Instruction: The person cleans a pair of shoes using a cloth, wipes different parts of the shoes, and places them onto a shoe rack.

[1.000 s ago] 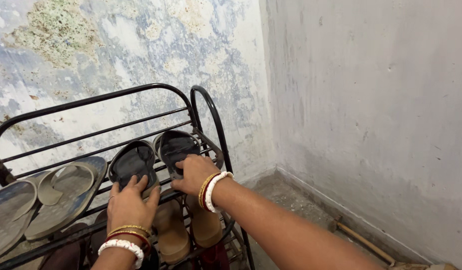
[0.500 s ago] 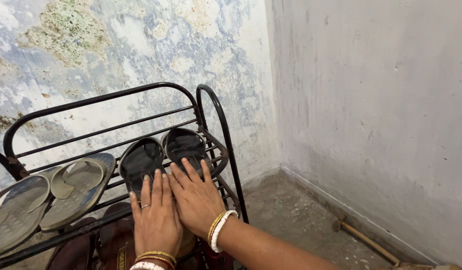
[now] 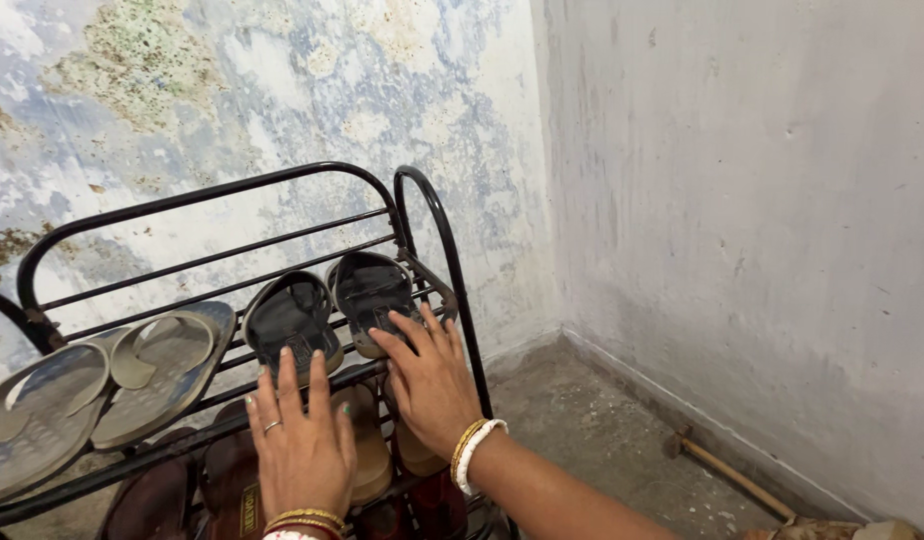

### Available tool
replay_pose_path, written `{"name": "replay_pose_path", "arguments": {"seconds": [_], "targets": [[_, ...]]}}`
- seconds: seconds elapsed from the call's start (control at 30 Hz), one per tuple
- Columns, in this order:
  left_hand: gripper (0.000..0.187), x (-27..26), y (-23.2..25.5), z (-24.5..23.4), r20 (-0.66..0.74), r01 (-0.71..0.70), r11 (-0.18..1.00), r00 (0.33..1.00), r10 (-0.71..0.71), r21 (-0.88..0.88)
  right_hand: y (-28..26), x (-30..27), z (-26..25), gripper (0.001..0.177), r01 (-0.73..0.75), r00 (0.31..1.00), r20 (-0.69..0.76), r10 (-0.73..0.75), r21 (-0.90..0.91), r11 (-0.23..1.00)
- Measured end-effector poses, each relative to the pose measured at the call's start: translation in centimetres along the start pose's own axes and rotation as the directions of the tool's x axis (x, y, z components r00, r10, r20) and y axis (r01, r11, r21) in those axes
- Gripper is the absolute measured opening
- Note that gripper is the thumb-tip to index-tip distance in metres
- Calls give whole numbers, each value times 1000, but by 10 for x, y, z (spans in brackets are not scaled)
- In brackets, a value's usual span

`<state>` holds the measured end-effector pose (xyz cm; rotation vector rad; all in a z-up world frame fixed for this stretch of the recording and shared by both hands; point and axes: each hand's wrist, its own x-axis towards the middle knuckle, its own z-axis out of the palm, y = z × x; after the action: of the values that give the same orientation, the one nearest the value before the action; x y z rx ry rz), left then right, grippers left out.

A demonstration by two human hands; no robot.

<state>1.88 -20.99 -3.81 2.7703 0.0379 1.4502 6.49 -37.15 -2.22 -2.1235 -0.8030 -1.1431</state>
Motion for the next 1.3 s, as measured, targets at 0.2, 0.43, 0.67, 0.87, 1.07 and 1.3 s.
{"name": "replay_pose_path", "arguments": {"seconds": [0.2,0.43,0.67,0.87,1.07,1.3], "targets": [[61,2,8,4,5,-45,999,999,46,-27,-5,1,2,50,-1,999,41,-3,112,994],[56,4,6,4,33,7,984,999,-1,-178,-24,7,6,58,169,986,24,-168,-50,984],[71,1,5,-1,68,-46,998,997,48,-33,-30,6,12,57,197,971,156,-182,-82,977],[75,-7,-37,-7,-30,-24,997,999,26,75,-69,15,41,57,268,954,149,-261,-28,963],[76,-13,-103,-25,-110,30,990,994,-15,138,-124,33,94,58,303,933,193,-304,35,952],[65,-22,-154,-29,-73,151,965,988,-138,216,-156,31,118,58,284,912,285,-294,76,956]]}}
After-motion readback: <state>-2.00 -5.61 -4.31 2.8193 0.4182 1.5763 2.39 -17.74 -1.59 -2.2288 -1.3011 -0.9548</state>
